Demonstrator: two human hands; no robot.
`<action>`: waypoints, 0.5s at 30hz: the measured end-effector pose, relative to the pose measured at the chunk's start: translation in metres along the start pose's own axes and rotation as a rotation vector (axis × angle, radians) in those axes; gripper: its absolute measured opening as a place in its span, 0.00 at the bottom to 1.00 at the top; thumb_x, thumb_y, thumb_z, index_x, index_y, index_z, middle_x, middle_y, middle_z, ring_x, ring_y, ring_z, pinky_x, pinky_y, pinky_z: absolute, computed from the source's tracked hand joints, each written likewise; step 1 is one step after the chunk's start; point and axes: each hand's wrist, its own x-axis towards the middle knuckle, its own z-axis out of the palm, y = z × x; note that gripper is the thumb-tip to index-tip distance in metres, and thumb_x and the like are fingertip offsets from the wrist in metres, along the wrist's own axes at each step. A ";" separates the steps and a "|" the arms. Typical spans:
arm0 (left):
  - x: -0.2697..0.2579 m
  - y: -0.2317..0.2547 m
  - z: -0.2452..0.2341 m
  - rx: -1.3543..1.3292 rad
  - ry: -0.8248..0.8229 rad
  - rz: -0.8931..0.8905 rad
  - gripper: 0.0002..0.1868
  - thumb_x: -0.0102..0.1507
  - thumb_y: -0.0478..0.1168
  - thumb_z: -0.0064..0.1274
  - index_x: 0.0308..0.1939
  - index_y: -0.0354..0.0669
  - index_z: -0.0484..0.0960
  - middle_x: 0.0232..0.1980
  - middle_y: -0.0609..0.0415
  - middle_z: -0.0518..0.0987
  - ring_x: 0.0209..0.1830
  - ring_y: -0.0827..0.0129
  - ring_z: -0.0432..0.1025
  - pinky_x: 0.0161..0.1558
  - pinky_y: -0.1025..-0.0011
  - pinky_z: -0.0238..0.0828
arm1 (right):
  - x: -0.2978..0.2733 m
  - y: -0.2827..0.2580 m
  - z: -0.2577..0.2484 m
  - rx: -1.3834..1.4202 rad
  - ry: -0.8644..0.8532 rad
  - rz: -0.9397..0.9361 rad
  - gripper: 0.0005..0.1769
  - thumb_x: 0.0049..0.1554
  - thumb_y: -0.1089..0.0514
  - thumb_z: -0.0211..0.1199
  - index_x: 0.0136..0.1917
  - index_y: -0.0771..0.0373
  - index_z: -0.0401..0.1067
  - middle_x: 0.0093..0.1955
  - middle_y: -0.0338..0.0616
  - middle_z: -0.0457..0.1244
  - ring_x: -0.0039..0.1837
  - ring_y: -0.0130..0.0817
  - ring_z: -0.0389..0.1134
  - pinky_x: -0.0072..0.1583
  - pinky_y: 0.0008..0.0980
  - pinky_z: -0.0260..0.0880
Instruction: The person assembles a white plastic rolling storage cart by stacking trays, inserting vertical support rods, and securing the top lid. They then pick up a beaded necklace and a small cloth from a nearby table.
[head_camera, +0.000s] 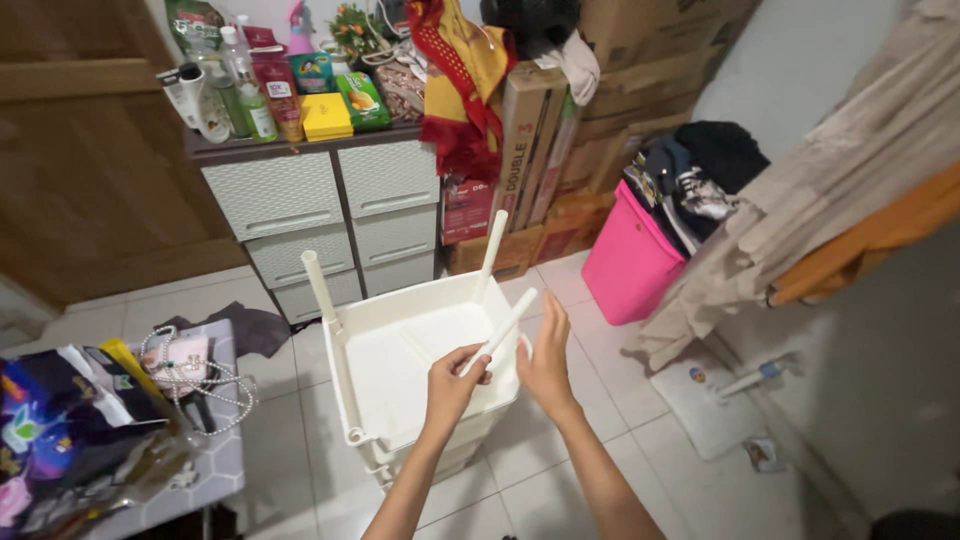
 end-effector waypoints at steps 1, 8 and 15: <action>0.002 0.003 0.006 0.032 -0.005 0.016 0.19 0.64 0.38 0.58 0.55 0.28 0.83 0.40 0.48 0.85 0.31 0.72 0.79 0.36 0.75 0.79 | 0.002 0.002 -0.008 -0.037 -0.081 -0.065 0.40 0.50 0.65 0.62 0.75 0.71 0.54 0.74 0.63 0.50 0.74 0.61 0.51 0.73 0.49 0.48; 0.004 0.001 0.049 -0.025 -0.109 0.228 0.15 0.69 0.40 0.52 0.54 0.33 0.84 0.44 0.51 0.82 0.43 0.72 0.81 0.49 0.73 0.78 | 0.024 0.049 -0.028 0.059 -0.222 0.207 0.12 0.58 0.57 0.65 0.38 0.66 0.68 0.35 0.49 0.59 0.42 0.44 0.60 0.49 0.45 0.58; -0.003 -0.046 0.070 0.270 0.066 0.190 0.15 0.58 0.36 0.61 0.50 0.40 0.85 0.45 0.53 0.84 0.39 0.71 0.77 0.45 0.73 0.76 | 0.008 0.096 -0.021 1.246 -0.044 0.482 0.26 0.66 0.58 0.51 0.26 0.57 0.52 0.25 0.35 0.49 0.27 0.25 0.49 0.30 0.28 0.49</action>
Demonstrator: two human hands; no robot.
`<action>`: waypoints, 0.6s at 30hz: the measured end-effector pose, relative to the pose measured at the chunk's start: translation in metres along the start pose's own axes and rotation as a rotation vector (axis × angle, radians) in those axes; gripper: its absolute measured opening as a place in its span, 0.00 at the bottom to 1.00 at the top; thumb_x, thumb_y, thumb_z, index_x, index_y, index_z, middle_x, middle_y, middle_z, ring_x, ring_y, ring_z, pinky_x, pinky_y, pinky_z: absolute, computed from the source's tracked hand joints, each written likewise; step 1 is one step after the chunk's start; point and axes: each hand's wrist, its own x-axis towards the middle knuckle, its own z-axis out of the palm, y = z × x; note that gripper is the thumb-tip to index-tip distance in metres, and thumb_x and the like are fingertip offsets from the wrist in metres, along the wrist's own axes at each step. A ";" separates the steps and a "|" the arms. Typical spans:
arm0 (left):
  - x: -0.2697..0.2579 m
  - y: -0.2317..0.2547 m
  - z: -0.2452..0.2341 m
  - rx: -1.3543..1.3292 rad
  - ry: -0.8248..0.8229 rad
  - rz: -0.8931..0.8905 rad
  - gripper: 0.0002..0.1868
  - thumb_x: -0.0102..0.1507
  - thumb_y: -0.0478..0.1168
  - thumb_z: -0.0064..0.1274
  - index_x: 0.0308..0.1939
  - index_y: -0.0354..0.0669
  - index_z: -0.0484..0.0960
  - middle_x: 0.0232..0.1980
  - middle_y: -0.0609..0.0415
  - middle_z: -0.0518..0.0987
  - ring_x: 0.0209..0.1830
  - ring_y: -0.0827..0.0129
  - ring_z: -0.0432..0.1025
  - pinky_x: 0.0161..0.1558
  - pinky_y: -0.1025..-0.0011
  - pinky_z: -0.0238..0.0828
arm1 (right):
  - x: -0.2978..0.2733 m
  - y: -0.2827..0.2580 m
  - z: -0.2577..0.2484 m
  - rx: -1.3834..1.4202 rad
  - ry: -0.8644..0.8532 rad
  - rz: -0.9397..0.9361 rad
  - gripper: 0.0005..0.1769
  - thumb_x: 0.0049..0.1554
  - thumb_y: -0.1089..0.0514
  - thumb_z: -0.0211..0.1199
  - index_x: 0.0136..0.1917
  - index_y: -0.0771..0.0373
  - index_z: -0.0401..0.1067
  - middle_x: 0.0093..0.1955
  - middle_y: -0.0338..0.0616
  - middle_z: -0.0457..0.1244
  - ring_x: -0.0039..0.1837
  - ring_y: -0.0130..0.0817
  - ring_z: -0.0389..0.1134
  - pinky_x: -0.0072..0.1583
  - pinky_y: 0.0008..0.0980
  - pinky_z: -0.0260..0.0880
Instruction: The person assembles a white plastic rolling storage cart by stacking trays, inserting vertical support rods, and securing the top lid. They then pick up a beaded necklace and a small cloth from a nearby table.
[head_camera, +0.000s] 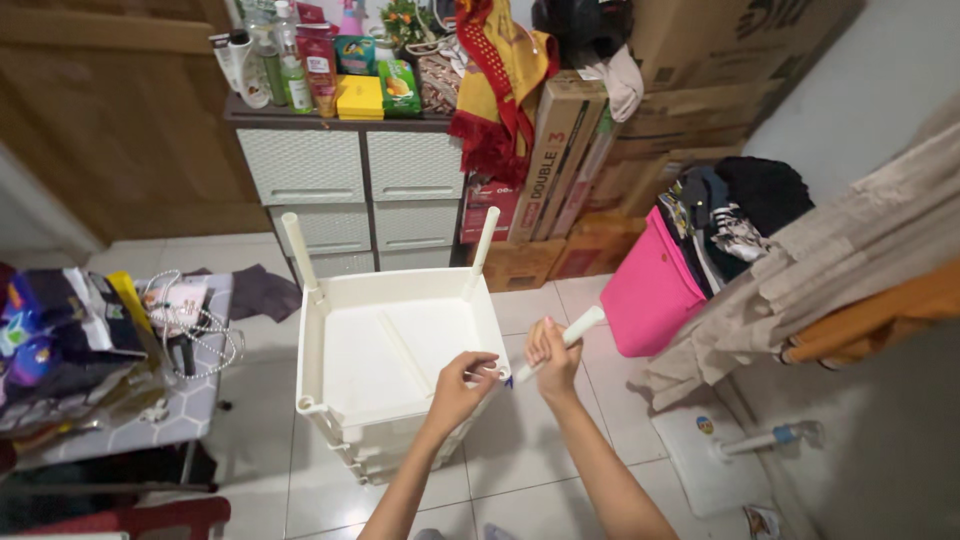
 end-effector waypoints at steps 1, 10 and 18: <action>-0.002 -0.006 0.004 0.036 0.000 0.030 0.15 0.57 0.35 0.62 0.49 0.41 0.85 0.45 0.54 0.83 0.41 0.71 0.77 0.45 0.72 0.76 | -0.001 0.007 0.000 0.030 -0.039 -0.020 0.27 0.66 0.58 0.51 0.26 0.57 0.51 0.25 0.35 0.48 0.27 0.25 0.48 0.30 0.28 0.49; -0.001 -0.038 0.012 0.175 -0.002 0.065 0.17 0.52 0.33 0.63 0.46 0.46 0.86 0.44 0.55 0.80 0.40 0.67 0.75 0.41 0.71 0.73 | 0.002 0.057 0.001 -0.103 -0.110 0.000 0.26 0.64 0.60 0.52 0.24 0.59 0.52 0.23 0.35 0.50 0.26 0.24 0.48 0.31 0.27 0.47; 0.009 -0.029 0.000 0.213 -0.095 0.084 0.17 0.53 0.33 0.65 0.46 0.44 0.86 0.41 0.53 0.81 0.35 0.68 0.76 0.41 0.72 0.76 | 0.009 0.062 -0.004 -0.087 -0.199 0.018 0.26 0.64 0.58 0.53 0.25 0.59 0.53 0.24 0.35 0.50 0.27 0.22 0.48 0.31 0.25 0.46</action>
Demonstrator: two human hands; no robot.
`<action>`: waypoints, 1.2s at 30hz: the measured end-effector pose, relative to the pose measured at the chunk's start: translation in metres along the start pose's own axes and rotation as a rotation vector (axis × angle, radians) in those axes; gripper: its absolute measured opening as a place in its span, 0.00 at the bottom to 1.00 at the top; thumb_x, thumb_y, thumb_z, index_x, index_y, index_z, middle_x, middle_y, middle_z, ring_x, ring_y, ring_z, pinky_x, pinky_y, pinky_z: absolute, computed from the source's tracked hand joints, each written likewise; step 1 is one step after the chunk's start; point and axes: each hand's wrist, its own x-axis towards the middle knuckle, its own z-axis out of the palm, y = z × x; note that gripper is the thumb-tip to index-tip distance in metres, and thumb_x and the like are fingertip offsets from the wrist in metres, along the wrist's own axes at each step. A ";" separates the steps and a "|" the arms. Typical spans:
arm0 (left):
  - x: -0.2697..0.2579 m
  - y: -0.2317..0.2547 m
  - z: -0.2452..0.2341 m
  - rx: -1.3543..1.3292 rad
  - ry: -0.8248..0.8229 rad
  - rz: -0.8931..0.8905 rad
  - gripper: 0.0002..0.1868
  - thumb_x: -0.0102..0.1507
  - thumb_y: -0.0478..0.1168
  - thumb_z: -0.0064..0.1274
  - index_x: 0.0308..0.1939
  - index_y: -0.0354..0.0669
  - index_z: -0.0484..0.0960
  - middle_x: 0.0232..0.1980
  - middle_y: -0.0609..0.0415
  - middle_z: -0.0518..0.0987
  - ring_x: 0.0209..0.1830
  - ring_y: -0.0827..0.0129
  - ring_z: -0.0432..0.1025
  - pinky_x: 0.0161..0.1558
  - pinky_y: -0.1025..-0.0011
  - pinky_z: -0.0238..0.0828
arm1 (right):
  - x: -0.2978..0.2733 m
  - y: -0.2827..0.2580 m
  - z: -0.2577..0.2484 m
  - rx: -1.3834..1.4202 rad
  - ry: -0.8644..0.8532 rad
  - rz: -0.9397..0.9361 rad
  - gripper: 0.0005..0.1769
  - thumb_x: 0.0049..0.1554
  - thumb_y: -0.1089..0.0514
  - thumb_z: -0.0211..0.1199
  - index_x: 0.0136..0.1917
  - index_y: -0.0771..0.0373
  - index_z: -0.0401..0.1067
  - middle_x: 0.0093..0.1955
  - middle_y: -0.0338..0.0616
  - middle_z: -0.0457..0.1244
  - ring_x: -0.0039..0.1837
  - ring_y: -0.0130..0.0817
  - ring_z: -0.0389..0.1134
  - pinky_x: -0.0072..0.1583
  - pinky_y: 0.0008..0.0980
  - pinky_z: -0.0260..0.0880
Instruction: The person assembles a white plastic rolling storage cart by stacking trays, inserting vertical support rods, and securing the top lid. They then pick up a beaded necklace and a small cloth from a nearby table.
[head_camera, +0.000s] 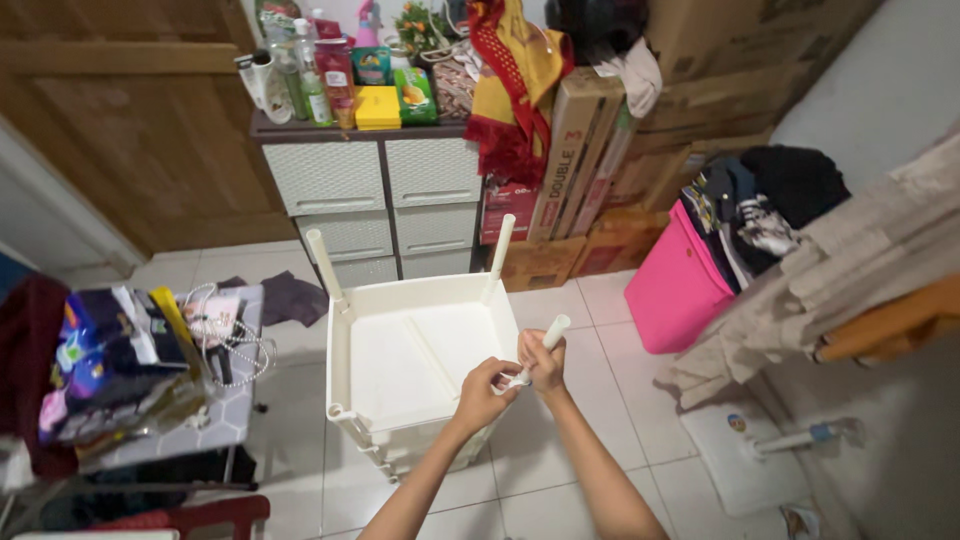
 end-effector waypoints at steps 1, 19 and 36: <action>0.001 0.002 -0.002 -0.014 -0.015 -0.003 0.17 0.53 0.33 0.64 0.47 0.44 0.86 0.41 0.53 0.81 0.35 0.69 0.77 0.41 0.72 0.76 | 0.002 -0.001 -0.001 0.022 0.002 0.014 0.27 0.65 0.57 0.53 0.25 0.59 0.53 0.24 0.35 0.50 0.26 0.22 0.47 0.31 0.25 0.46; 0.006 -0.007 -0.013 -0.153 -0.057 -0.017 0.22 0.53 0.28 0.64 0.51 0.40 0.81 0.40 0.52 0.85 0.35 0.71 0.79 0.40 0.73 0.77 | -0.014 0.047 0.032 -0.456 0.629 -0.350 0.24 0.63 0.54 0.59 0.29 0.62 0.56 0.28 0.31 0.50 0.33 0.21 0.48 0.35 0.31 0.45; 0.061 0.003 -0.014 0.280 -0.254 0.502 0.34 0.40 0.45 0.73 0.50 0.43 0.85 0.65 0.34 0.68 0.68 0.36 0.54 0.67 0.33 0.40 | 0.030 -0.092 0.006 -0.351 -0.519 0.323 0.30 0.57 0.56 0.69 0.26 0.54 0.50 0.26 0.27 0.49 0.31 0.17 0.46 0.34 0.25 0.43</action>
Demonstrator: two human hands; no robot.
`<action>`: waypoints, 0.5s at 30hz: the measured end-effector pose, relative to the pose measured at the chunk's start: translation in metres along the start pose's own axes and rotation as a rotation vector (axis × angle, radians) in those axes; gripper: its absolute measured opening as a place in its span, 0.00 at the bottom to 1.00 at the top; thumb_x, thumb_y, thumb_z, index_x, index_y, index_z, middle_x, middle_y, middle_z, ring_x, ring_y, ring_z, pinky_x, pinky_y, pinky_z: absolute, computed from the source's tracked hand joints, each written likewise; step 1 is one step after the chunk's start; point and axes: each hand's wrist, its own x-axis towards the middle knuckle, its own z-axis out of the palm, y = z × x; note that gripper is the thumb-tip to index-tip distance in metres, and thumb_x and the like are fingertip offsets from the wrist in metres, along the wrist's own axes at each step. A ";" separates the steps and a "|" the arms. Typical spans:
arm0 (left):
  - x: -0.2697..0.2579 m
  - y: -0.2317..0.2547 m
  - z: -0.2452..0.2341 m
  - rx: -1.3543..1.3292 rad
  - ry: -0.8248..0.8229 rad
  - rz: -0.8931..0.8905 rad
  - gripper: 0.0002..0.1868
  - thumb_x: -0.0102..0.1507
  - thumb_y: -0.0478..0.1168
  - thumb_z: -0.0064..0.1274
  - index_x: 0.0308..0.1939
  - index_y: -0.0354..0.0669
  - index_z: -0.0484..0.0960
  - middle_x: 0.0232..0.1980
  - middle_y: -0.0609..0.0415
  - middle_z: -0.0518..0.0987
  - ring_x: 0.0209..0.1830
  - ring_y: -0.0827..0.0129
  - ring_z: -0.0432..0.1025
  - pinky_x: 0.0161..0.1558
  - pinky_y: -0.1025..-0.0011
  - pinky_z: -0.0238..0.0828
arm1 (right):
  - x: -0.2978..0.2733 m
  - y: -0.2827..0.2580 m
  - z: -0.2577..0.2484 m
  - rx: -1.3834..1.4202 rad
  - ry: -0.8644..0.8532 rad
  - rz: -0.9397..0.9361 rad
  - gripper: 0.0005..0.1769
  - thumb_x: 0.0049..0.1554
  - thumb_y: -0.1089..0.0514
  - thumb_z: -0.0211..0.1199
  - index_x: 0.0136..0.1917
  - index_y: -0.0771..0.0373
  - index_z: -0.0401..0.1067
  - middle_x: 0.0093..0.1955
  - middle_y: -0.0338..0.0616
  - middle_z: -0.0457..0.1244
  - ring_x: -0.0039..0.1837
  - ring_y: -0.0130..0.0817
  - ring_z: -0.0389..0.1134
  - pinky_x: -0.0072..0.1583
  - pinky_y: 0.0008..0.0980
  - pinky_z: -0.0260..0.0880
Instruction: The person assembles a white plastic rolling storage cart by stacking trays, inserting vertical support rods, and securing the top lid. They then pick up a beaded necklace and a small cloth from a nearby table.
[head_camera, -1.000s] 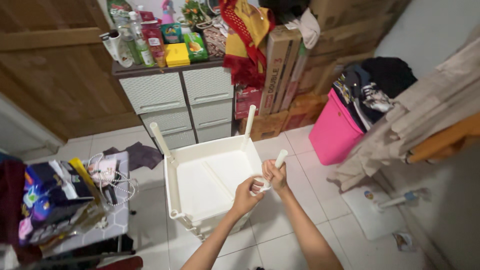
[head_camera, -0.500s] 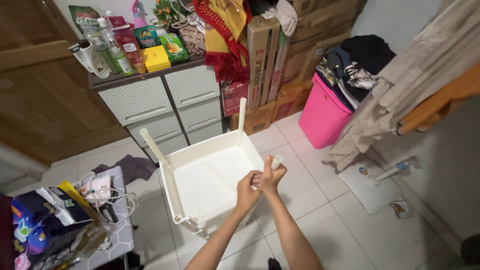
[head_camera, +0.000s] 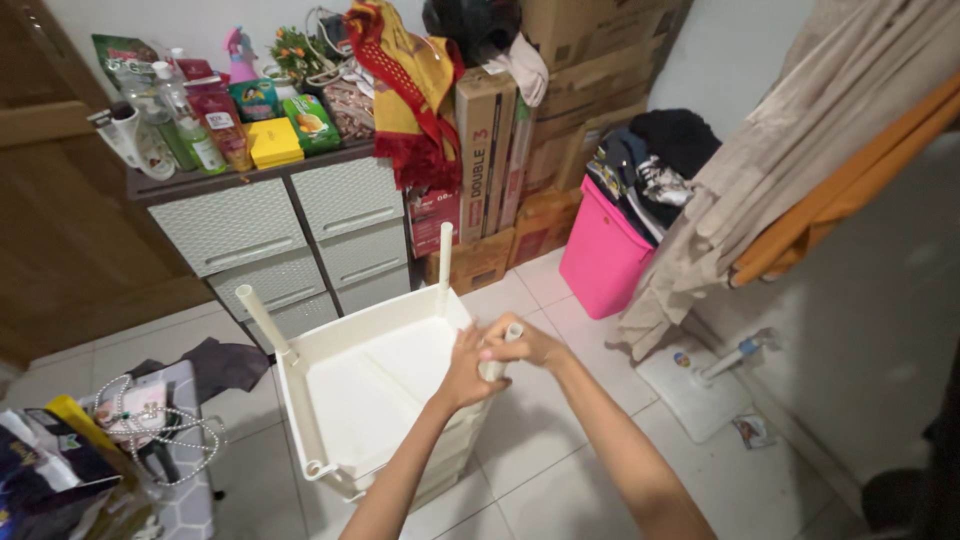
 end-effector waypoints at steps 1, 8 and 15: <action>0.005 -0.001 0.007 -0.019 -0.058 -0.043 0.29 0.40 0.45 0.72 0.45 0.43 0.85 0.63 0.38 0.71 0.67 0.40 0.57 0.67 0.35 0.40 | 0.003 0.001 0.000 0.016 0.050 0.011 0.28 0.58 0.55 0.67 0.25 0.55 0.53 0.26 0.28 0.50 0.31 0.17 0.47 0.33 0.26 0.43; -0.002 0.003 0.059 -0.048 0.221 -0.244 0.16 0.48 0.40 0.61 0.39 0.42 0.86 0.53 0.48 0.82 0.62 0.57 0.68 0.60 0.51 0.48 | 0.014 0.025 0.041 0.083 0.784 -0.161 0.27 0.65 0.53 0.56 0.25 0.60 0.60 0.23 0.31 0.56 0.28 0.20 0.52 0.31 0.30 0.51; 0.000 -0.004 0.050 -0.041 0.230 -0.201 0.17 0.50 0.39 0.62 0.43 0.43 0.85 0.48 0.50 0.84 0.59 0.55 0.73 0.57 0.53 0.60 | 0.021 0.025 0.064 0.014 1.088 -0.149 0.21 0.63 0.53 0.60 0.31 0.63 0.63 0.29 0.32 0.55 0.35 0.22 0.54 0.37 0.29 0.58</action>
